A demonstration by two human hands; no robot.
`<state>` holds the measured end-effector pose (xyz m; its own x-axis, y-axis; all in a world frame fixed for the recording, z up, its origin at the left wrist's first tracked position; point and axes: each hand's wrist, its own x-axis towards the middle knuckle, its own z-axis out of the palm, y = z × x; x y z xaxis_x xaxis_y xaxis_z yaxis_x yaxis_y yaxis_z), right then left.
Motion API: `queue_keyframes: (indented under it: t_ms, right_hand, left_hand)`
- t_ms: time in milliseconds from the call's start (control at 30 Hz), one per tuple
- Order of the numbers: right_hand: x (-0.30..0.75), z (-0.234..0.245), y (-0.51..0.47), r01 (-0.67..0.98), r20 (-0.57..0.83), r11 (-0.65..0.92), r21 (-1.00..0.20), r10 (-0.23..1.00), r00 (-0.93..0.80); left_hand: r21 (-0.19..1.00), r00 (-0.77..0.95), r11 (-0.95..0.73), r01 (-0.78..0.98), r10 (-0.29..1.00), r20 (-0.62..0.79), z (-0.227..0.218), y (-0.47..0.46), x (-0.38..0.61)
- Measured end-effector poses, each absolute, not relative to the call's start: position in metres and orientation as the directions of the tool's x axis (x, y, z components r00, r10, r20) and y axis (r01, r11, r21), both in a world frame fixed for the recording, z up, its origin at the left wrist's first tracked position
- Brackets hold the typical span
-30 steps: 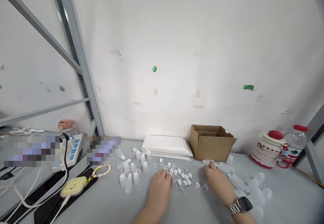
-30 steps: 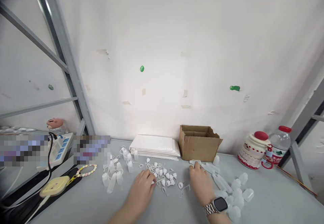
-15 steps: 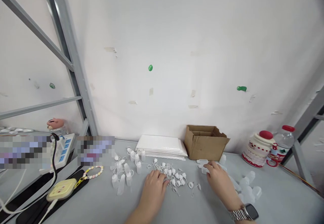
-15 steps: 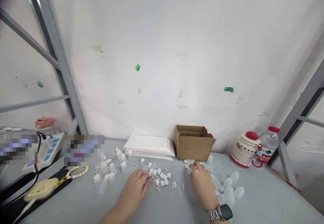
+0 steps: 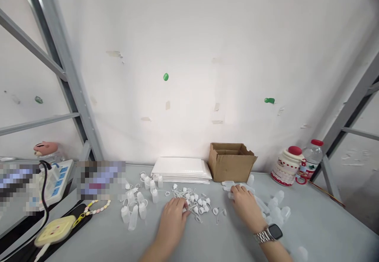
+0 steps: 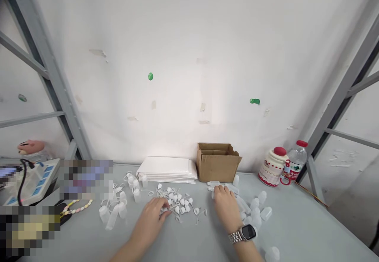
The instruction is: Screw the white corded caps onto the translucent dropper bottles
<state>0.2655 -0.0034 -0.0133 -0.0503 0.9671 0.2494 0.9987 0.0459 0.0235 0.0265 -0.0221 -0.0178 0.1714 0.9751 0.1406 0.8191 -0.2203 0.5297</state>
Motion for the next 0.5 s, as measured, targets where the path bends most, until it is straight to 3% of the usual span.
queue_keyframes:
  t_ms: [167,200,267,333,400,500]
  right_hand:
    - [0.259,-0.005,-0.006,0.992,0.316,0.096,-0.08,0.946,-0.066]
    - [0.257,-0.003,-0.006,0.982,0.346,0.121,-0.143,0.936,-0.065]
    - [0.249,0.0,-0.008,0.904,0.419,0.198,-0.38,0.908,-0.022]
    - [0.239,0.002,-0.011,0.676,0.429,0.263,-0.689,0.899,0.088]
    - [0.228,0.005,-0.014,0.384,0.301,0.22,-0.897,0.939,0.165]
    - [0.214,0.005,-0.021,0.066,0.082,0.073,-0.995,0.984,0.159]
  left_hand:
    - [0.593,0.125,-0.191,0.783,0.981,0.151,-0.022,-0.02,0.023]
    - [0.606,0.114,-0.185,0.773,0.981,0.155,-0.023,-0.019,0.023]
    - [0.634,0.099,-0.182,0.751,0.981,0.165,-0.024,-0.019,0.022]
    - [0.661,0.098,-0.192,0.726,0.979,0.177,-0.024,-0.018,0.021]
    - [0.687,0.104,-0.206,0.697,0.977,0.187,-0.022,-0.018,0.021]
    - [0.74,0.097,-0.209,0.639,0.977,0.192,-0.021,-0.017,0.021]
